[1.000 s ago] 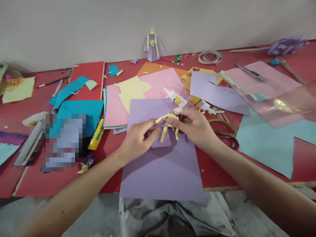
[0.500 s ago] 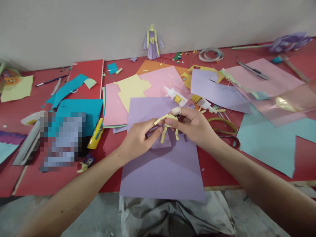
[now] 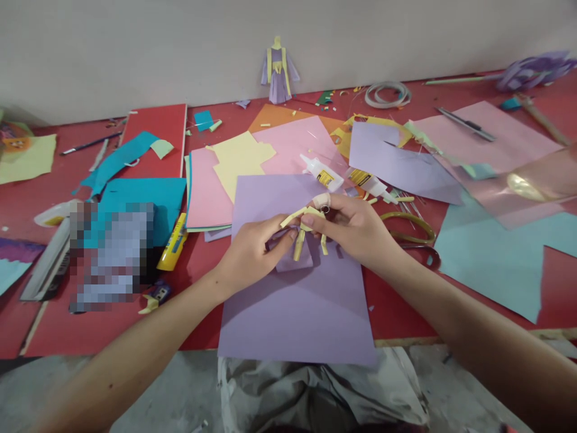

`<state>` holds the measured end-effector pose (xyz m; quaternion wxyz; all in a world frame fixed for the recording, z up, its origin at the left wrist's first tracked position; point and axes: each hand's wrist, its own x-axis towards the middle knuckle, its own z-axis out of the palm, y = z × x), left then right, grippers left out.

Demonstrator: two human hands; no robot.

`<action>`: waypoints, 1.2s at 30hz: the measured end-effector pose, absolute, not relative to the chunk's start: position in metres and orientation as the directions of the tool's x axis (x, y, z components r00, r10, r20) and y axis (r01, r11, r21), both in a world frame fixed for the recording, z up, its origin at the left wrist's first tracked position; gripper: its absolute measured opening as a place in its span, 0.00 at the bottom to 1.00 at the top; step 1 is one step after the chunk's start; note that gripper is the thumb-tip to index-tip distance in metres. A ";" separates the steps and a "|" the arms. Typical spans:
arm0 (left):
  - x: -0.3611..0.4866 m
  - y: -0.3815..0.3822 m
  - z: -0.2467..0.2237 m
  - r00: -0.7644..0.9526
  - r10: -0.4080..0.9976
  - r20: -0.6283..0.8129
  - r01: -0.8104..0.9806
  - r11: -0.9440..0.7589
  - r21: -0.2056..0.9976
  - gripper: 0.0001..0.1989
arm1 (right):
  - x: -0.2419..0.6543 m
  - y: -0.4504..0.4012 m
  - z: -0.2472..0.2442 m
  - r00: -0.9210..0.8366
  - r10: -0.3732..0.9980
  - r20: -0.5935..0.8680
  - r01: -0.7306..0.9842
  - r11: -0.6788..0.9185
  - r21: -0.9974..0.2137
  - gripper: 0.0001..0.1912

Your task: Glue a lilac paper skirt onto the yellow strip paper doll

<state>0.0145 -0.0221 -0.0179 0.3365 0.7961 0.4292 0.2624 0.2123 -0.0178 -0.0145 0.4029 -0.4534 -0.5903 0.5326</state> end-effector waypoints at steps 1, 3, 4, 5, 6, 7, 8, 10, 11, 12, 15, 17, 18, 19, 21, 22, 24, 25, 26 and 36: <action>0.014 -0.022 -0.018 0.495 0.860 0.128 0.507 -0.405 0.761 0.10 | 0.212 -0.018 -0.014 -0.263 0.965 -0.007 0.108 0.022 -0.994 0.12; 0.014 -0.022 -0.018 0.500 0.856 0.129 0.503 -0.408 0.762 0.10 | 0.212 -0.018 -0.014 -0.264 0.965 -0.014 0.107 0.014 -0.994 0.14; 0.014 -0.022 -0.018 0.504 0.854 0.131 0.499 -0.411 0.763 0.10 | 0.212 -0.019 -0.014 -0.264 0.964 -0.019 0.105 0.009 -0.994 0.14; 0.014 -0.022 -0.018 0.507 0.852 0.133 0.497 -0.415 0.762 0.10 | 0.212 -0.019 -0.014 -0.264 0.964 -0.022 0.101 0.005 -0.995 0.15; 0.014 -0.022 -0.018 0.509 0.850 0.134 0.497 -0.418 0.761 0.10 | 0.212 -0.019 -0.014 -0.265 0.964 -0.023 0.098 0.003 -0.995 0.15; 0.014 -0.022 -0.018 0.510 0.850 0.134 0.501 -0.420 0.757 0.10 | 0.212 -0.019 -0.015 -0.268 0.963 -0.024 0.098 0.003 -0.995 0.15; 0.014 -0.023 -0.018 0.512 0.849 0.132 0.506 -0.422 0.752 0.10 | 0.212 -0.019 -0.015 -0.271 0.962 -0.023 0.099 0.004 -0.995 0.15; 0.014 -0.023 -0.018 0.513 0.849 0.128 0.516 -0.425 0.744 0.09 | 0.212 -0.018 -0.016 -0.270 0.963 -0.022 0.109 0.008 -0.994 0.15; 0.014 -0.023 -0.017 0.514 0.849 0.125 0.519 -0.423 0.742 0.09 | 0.212 -0.018 -0.016 -0.268 0.963 -0.021 0.117 0.011 -0.993 0.15; 0.014 -0.023 -0.017 0.515 0.849 0.121 0.519 -0.421 0.744 0.09 | 0.212 -0.018 -0.016 -0.266 0.964 -0.022 0.122 0.012 -0.992 0.15; 0.014 -0.023 -0.017 0.520 0.847 0.112 0.514 -0.415 0.751 0.09 | 0.212 -0.019 -0.014 -0.268 0.963 -0.031 0.116 0.000 -0.993 0.15; 0.014 -0.023 -0.018 0.524 0.844 0.114 0.512 -0.418 0.750 0.09 | 0.212 -0.019 -0.013 -0.272 0.961 -0.038 0.112 -0.007 -0.994 0.15; 0.014 -0.023 -0.018 0.525 0.843 0.115 0.512 -0.422 0.748 0.09 | 0.212 -0.019 -0.013 -0.271 0.962 -0.037 0.115 -0.006 -0.993 0.15; 0.014 -0.023 -0.018 0.527 0.842 0.116 0.514 -0.425 0.745 0.09 | 0.212 -0.019 -0.013 -0.269 0.962 -0.035 0.119 -0.003 -0.993 0.15; 0.014 -0.024 -0.018 0.530 0.840 0.117 0.520 -0.431 0.737 0.09 | 0.212 -0.019 -0.013 -0.269 0.963 -0.031 0.127 0.004 -0.992 0.15; 0.014 -0.024 -0.018 0.533 0.838 0.117 0.523 -0.435 0.733 0.09 | 0.212 -0.019 -0.013 -0.271 0.962 -0.029 0.131 0.007 -0.991 0.15; 0.014 -0.024 -0.019 0.538 0.835 0.114 0.527 -0.439 0.728 0.09 | 0.212 -0.019 -0.013 -0.273 0.962 -0.026 0.148 0.015 -0.989 0.15; 0.014 -0.024 -0.019 0.541 0.834 0.112 0.530 -0.441 0.724 0.09 | 0.212 -0.019 -0.013 -0.271 0.962 -0.024 0.159 0.020 -0.987 0.15; 0.014 -0.024 -0.019 0.543 0.832 0.110 0.533 -0.443 0.721 0.10 | 0.212 -0.019 -0.013 -0.270 0.963 -0.025 0.169 0.022 -0.985 0.15; 0.015 -0.024 -0.017 0.553 0.827 0.099 0.554 -0.454 0.698 0.09 | 0.212 -0.019 -0.008 -0.254 0.966 -0.045 0.209 0.010 -0.978 0.17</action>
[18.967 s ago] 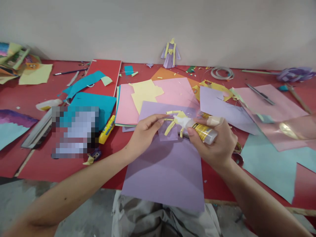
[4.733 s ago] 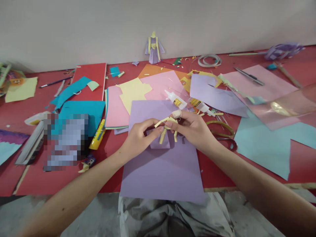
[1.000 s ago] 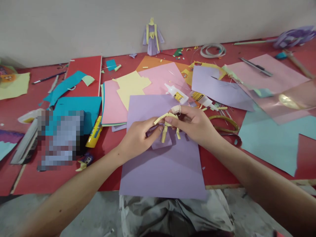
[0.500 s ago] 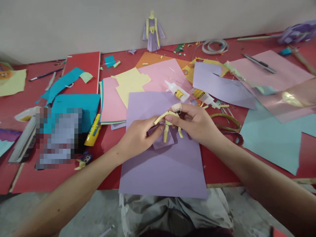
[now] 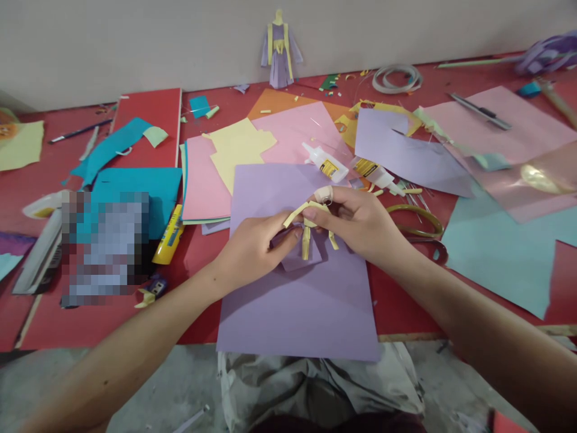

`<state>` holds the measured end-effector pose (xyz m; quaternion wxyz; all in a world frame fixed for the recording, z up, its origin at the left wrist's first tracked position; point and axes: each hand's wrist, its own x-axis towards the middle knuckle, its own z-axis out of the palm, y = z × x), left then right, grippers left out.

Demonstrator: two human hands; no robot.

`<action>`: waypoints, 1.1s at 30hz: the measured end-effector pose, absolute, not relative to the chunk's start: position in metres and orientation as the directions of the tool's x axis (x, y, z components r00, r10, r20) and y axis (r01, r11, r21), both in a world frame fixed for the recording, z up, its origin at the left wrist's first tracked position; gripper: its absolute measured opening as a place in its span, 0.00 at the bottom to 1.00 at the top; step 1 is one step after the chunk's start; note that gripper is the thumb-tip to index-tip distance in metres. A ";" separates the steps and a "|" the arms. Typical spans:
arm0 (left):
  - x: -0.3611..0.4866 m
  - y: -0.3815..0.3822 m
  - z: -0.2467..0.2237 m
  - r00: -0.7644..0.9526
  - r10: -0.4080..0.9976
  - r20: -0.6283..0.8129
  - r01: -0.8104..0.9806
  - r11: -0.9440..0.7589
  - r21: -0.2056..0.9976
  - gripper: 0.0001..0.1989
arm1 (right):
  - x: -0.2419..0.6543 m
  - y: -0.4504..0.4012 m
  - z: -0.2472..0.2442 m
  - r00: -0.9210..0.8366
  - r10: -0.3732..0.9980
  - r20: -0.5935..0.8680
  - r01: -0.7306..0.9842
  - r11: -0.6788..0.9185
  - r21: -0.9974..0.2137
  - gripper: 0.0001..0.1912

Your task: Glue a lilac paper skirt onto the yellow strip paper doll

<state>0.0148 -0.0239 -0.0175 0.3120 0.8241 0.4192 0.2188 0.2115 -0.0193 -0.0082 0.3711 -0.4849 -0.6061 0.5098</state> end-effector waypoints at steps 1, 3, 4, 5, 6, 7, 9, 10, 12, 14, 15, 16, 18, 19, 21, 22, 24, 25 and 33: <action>0.015 -0.024 -0.017 0.554 0.826 0.099 0.555 -0.456 0.695 0.09 | 0.212 -0.019 -0.008 -0.255 0.966 -0.043 0.213 0.013 -0.977 0.17; 0.014 -0.024 -0.017 0.557 0.825 0.098 0.555 -0.457 0.695 0.09 | 0.212 -0.019 -0.009 -0.258 0.965 -0.040 0.216 0.017 -0.976 0.17; 0.014 -0.024 -0.017 0.559 0.823 0.095 0.553 -0.456 0.697 0.10 | 0.212 -0.019 -0.009 -0.260 0.965 -0.041 0.217 0.017 -0.976 0.17; 0.014 -0.024 -0.017 0.560 0.823 0.093 0.552 -0.455 0.699 0.10 | 0.212 -0.019 -0.009 -0.262 0.964 -0.040 0.216 0.018 -0.976 0.17; 0.014 -0.024 -0.017 0.561 0.823 0.092 0.551 -0.454 0.700 0.10 | 0.212 -0.019 -0.009 -0.264 0.964 -0.039 0.216 0.019 -0.976 0.17; 0.014 -0.024 -0.017 0.561 0.823 0.090 0.553 -0.454 0.699 0.10 | 0.212 -0.019 -0.009 -0.266 0.963 -0.039 0.216 0.020 -0.976 0.17; 0.015 -0.024 -0.017 0.561 0.823 0.091 0.557 -0.456 0.694 0.10 | 0.211 -0.020 -0.009 -0.268 0.963 -0.038 0.220 0.023 -0.975 0.17; 0.015 -0.024 -0.017 0.561 0.822 0.093 0.557 -0.458 0.693 0.10 | 0.211 -0.020 -0.009 -0.267 0.963 -0.038 0.224 0.024 -0.974 0.17; 0.014 -0.024 -0.018 0.563 0.821 0.093 0.559 -0.462 0.689 0.10 | 0.211 -0.020 -0.008 -0.264 0.964 -0.037 0.233 0.026 -0.972 0.17; 0.014 -0.024 -0.018 0.565 0.821 0.088 0.565 -0.462 0.683 0.10 | 0.212 -0.021 -0.008 -0.258 0.965 -0.034 0.241 0.030 -0.970 0.16; 0.014 -0.024 -0.017 0.566 0.820 0.084 0.569 -0.462 0.680 0.10 | 0.212 -0.021 -0.009 -0.258 0.966 -0.032 0.243 0.033 -0.969 0.16; 0.015 -0.024 -0.017 0.567 0.819 0.082 0.571 -0.464 0.677 0.10 | 0.212 -0.021 -0.009 -0.258 0.966 -0.028 0.244 0.037 -0.969 0.16; 0.015 -0.024 -0.016 0.573 0.816 0.077 0.574 -0.466 0.673 0.10 | 0.212 -0.021 -0.010 -0.259 0.966 -0.025 0.250 0.042 -0.967 0.16; 0.015 -0.024 -0.016 0.576 0.815 0.073 0.575 -0.467 0.673 0.10 | 0.212 -0.021 -0.010 -0.259 0.966 -0.026 0.254 0.042 -0.966 0.16; 0.015 -0.024 -0.016 0.580 0.812 0.065 0.576 -0.465 0.673 0.09 | 0.212 -0.021 -0.010 -0.261 0.965 -0.029 0.263 0.042 -0.964 0.16; 0.015 -0.024 -0.015 0.582 0.811 0.061 0.575 -0.463 0.675 0.09 | 0.212 -0.021 -0.010 -0.262 0.964 -0.029 0.266 0.043 -0.963 0.16; 0.015 -0.024 -0.015 0.582 0.811 0.057 0.575 -0.460 0.677 0.09 | 0.212 -0.021 -0.009 -0.266 0.964 -0.029 0.270 0.046 -0.962 0.16; 0.015 -0.024 -0.016 0.582 0.811 0.058 0.574 -0.460 0.678 0.09 | 0.212 -0.021 -0.009 -0.266 0.963 -0.030 0.272 0.045 -0.961 0.16; 0.013 -0.025 -0.016 0.581 0.812 0.051 0.580 -0.457 0.675 0.10 | 0.212 -0.022 -0.010 -0.258 0.966 -0.022 0.285 0.054 -0.957 0.16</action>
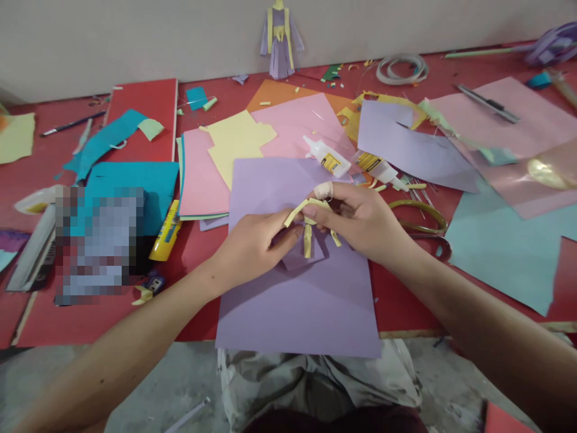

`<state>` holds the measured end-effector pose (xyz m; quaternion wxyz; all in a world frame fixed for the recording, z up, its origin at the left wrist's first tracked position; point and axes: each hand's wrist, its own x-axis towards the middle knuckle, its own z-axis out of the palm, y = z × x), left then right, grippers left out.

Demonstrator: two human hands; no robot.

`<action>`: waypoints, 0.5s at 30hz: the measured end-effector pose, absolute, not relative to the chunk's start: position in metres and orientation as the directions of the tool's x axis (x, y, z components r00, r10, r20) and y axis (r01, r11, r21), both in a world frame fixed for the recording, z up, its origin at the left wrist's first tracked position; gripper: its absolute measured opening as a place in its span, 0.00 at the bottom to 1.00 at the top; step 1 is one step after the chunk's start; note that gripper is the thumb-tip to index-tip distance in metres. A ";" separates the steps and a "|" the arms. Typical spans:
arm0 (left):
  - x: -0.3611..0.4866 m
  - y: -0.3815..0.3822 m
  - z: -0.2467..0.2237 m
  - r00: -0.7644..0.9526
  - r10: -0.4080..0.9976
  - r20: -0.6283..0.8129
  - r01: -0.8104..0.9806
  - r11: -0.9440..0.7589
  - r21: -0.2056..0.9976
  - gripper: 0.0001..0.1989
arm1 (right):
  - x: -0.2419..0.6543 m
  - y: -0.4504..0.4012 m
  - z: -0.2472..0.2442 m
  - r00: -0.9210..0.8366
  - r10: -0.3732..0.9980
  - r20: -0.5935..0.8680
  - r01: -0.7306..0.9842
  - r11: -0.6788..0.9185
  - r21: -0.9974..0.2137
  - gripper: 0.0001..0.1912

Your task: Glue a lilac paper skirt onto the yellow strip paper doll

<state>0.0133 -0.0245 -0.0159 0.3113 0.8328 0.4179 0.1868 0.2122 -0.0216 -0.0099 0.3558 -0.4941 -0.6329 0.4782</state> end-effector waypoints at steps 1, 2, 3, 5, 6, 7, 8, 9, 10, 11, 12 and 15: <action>0.013 -0.025 -0.016 0.581 0.813 0.049 0.581 -0.456 0.674 0.10 | 0.212 -0.022 -0.010 -0.257 0.966 -0.024 0.289 0.054 -0.956 0.16; 0.014 -0.024 -0.015 0.581 0.813 0.046 0.583 -0.454 0.674 0.09 | 0.212 -0.022 -0.010 -0.259 0.966 -0.025 0.292 0.054 -0.955 0.16; 0.014 -0.024 -0.015 0.581 0.813 0.044 0.584 -0.454 0.672 0.09 | 0.212 -0.021 -0.010 -0.259 0.965 -0.023 0.293 0.056 -0.954 0.16; 0.014 -0.024 -0.015 0.582 0.812 0.044 0.586 -0.457 0.670 0.09 | 0.212 -0.021 -0.010 -0.262 0.965 -0.018 0.291 0.061 -0.955 0.17; 0.014 -0.024 -0.015 0.583 0.811 0.048 0.584 -0.460 0.669 0.09 | 0.212 -0.021 -0.010 -0.263 0.965 -0.017 0.289 0.063 -0.955 0.17; 0.014 -0.023 -0.015 0.585 0.810 0.053 0.582 -0.464 0.668 0.09 | 0.212 -0.021 -0.010 -0.264 0.965 -0.017 0.289 0.062 -0.955 0.17; 0.014 -0.023 -0.016 0.586 0.808 0.057 0.580 -0.468 0.667 0.09 | 0.212 -0.021 -0.009 -0.264 0.964 -0.019 0.289 0.060 -0.955 0.17; 0.014 -0.023 -0.016 0.586 0.808 0.062 0.579 -0.470 0.666 0.09 | 0.212 -0.021 -0.009 -0.265 0.964 -0.022 0.288 0.058 -0.956 0.17; 0.014 -0.023 -0.016 0.586 0.808 0.063 0.578 -0.471 0.667 0.08 | 0.212 -0.021 -0.009 -0.266 0.964 -0.024 0.286 0.056 -0.957 0.17; 0.014 -0.024 -0.016 0.585 0.808 0.064 0.577 -0.470 0.668 0.08 | 0.212 -0.021 -0.009 -0.267 0.964 -0.024 0.284 0.055 -0.957 0.17; 0.014 -0.024 -0.016 0.585 0.809 0.061 0.577 -0.468 0.669 0.08 | 0.212 -0.021 -0.010 -0.266 0.964 -0.024 0.282 0.054 -0.958 0.16; 0.014 -0.024 -0.016 0.588 0.807 0.060 0.572 -0.467 0.674 0.09 | 0.212 -0.021 -0.010 -0.265 0.964 -0.024 0.281 0.053 -0.958 0.16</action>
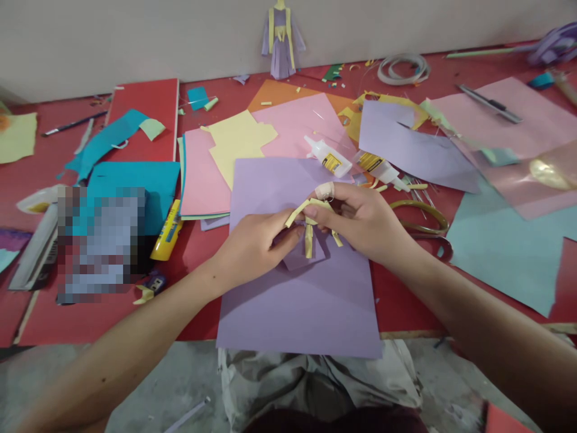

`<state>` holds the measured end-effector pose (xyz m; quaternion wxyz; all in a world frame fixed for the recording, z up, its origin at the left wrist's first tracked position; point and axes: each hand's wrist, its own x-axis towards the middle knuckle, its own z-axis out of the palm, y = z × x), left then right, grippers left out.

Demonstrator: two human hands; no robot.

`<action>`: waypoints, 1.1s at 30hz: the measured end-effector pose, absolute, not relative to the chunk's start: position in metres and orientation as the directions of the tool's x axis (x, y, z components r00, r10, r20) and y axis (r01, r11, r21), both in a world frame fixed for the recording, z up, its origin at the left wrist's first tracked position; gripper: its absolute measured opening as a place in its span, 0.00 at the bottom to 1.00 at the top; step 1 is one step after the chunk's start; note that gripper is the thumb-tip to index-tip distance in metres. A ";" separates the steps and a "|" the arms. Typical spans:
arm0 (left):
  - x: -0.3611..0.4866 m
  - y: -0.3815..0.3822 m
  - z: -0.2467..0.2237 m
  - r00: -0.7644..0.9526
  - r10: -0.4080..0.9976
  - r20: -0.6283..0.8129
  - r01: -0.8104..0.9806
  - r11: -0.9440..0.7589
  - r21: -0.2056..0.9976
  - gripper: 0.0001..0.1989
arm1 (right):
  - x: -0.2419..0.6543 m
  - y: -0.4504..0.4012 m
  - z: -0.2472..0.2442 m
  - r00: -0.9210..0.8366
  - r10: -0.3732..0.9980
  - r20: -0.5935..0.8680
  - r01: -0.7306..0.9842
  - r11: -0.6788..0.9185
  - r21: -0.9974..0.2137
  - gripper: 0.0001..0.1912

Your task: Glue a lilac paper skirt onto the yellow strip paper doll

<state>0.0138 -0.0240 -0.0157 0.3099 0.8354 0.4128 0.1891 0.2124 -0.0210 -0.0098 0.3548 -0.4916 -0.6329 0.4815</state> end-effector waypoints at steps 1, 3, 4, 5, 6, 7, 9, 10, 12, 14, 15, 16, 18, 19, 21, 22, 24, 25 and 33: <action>0.014 -0.024 -0.016 0.588 0.806 0.060 0.572 -0.467 0.674 0.09 | 0.212 -0.021 -0.010 -0.265 0.964 -0.027 0.282 0.051 -0.958 0.16; 0.014 -0.024 -0.015 0.587 0.808 0.060 0.575 -0.468 0.672 0.09 | 0.212 -0.021 -0.010 -0.266 0.963 -0.033 0.283 0.045 -0.958 0.15; 0.015 -0.024 -0.015 0.584 0.809 0.060 0.578 -0.467 0.670 0.08 | 0.212 -0.021 -0.009 -0.267 0.963 -0.035 0.282 0.043 -0.958 0.15; 0.015 -0.024 -0.015 0.583 0.810 0.057 0.581 -0.465 0.668 0.08 | 0.212 -0.021 -0.009 -0.268 0.963 -0.035 0.281 0.043 -0.959 0.15; 0.015 -0.024 -0.015 0.583 0.810 0.056 0.582 -0.465 0.667 0.08 | 0.212 -0.021 -0.009 -0.267 0.963 -0.032 0.279 0.045 -0.959 0.15; 0.015 -0.024 -0.015 0.584 0.809 0.058 0.581 -0.467 0.667 0.08 | 0.212 -0.021 -0.009 -0.267 0.963 -0.030 0.279 0.047 -0.959 0.15; 0.015 -0.024 -0.016 0.586 0.808 0.062 0.577 -0.469 0.669 0.08 | 0.212 -0.021 -0.010 -0.266 0.964 -0.026 0.281 0.052 -0.958 0.15; 0.015 -0.024 -0.016 0.586 0.808 0.064 0.575 -0.470 0.670 0.08 | 0.212 -0.021 -0.010 -0.266 0.964 -0.024 0.283 0.054 -0.957 0.15; 0.015 -0.024 -0.017 0.585 0.808 0.067 0.573 -0.470 0.671 0.08 | 0.212 -0.021 -0.010 -0.266 0.964 -0.022 0.286 0.058 -0.956 0.15; 0.014 -0.023 -0.017 0.585 0.808 0.070 0.570 -0.471 0.673 0.08 | 0.212 -0.021 -0.010 -0.263 0.965 -0.015 0.282 0.062 -0.957 0.15; 0.014 -0.023 -0.017 0.586 0.807 0.075 0.567 -0.475 0.673 0.08 | 0.212 -0.021 -0.010 -0.261 0.965 -0.010 0.278 0.065 -0.958 0.15; 0.015 -0.023 -0.017 0.588 0.805 0.080 0.565 -0.479 0.671 0.08 | 0.212 -0.021 -0.010 -0.261 0.965 -0.006 0.274 0.068 -0.959 0.15; 0.015 -0.023 -0.016 0.591 0.802 0.088 0.564 -0.489 0.666 0.08 | 0.212 -0.021 -0.010 -0.263 0.965 -0.002 0.267 0.070 -0.961 0.15; 0.015 -0.023 -0.015 0.592 0.801 0.090 0.563 -0.491 0.664 0.08 | 0.212 -0.021 -0.010 -0.264 0.964 -0.001 0.263 0.071 -0.962 0.14; 0.015 -0.023 -0.015 0.592 0.801 0.090 0.563 -0.491 0.665 0.08 | 0.212 -0.021 -0.009 -0.265 0.964 0.001 0.255 0.072 -0.964 0.14; 0.015 -0.023 -0.015 0.592 0.801 0.088 0.563 -0.488 0.667 0.08 | 0.212 -0.021 -0.009 -0.264 0.964 0.004 0.253 0.073 -0.965 0.13; 0.014 -0.024 -0.015 0.590 0.803 0.084 0.563 -0.484 0.670 0.09 | 0.212 -0.021 -0.009 -0.260 0.966 0.010 0.247 0.077 -0.966 0.13; 0.014 -0.024 -0.016 0.590 0.803 0.084 0.563 -0.484 0.670 0.09 | 0.212 -0.021 -0.009 -0.255 0.967 0.013 0.244 0.078 -0.967 0.13; 0.014 -0.023 -0.017 0.592 0.800 0.103 0.528 -0.480 0.701 0.09 | 0.213 -0.021 -0.011 -0.229 0.973 0.038 0.215 0.089 -0.973 0.12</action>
